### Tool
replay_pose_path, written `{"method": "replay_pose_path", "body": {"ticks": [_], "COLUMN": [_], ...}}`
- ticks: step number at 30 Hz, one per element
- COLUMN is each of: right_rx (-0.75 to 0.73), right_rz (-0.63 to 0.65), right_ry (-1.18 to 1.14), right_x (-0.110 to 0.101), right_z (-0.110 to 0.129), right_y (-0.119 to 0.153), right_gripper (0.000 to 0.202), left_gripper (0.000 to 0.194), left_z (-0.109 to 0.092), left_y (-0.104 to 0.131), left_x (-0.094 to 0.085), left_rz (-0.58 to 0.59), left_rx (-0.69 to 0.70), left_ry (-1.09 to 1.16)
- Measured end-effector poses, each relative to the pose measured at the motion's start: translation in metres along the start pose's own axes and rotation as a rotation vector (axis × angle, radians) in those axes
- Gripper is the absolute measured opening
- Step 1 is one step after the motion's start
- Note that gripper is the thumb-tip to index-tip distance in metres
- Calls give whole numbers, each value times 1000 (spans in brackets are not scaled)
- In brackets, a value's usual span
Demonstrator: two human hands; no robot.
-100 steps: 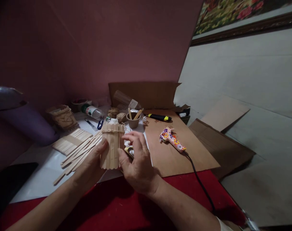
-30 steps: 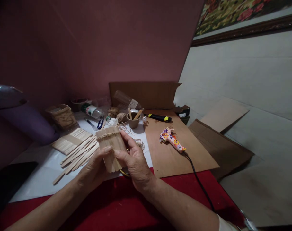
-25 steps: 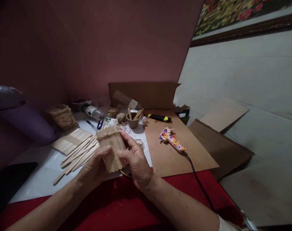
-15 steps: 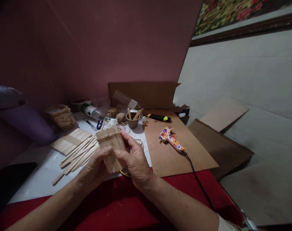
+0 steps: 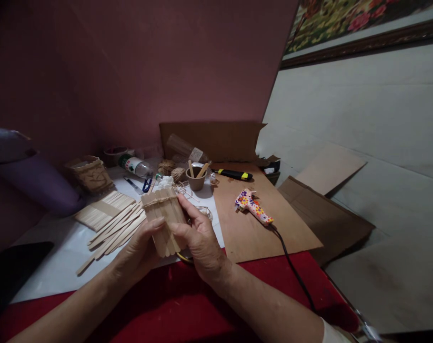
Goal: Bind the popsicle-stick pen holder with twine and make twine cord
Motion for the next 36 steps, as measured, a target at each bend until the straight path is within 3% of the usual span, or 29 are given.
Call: {"method": "replay_pose_path", "body": {"ticks": [36], "right_rx": [25], "right_rz": [18], "right_ry": [-2], "right_x": [-2], "right_z": [0], "right_y": [-2], "right_gripper": [57], "left_gripper": [58], "left_z": [-1], "left_y": [0], "left_x": [1], "left_rz": [16], "left_rx": [25], "left_ry": [-28]}}
Point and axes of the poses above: each hand's wrist, its own y-axis away from the middle knuckle, its own x-axis out of the palm, z = x × y, the point moved 4 cm from there along -y, towards the middle knuckle, and after that the axes turned 11 degrees about x, right-handed, at the moved point
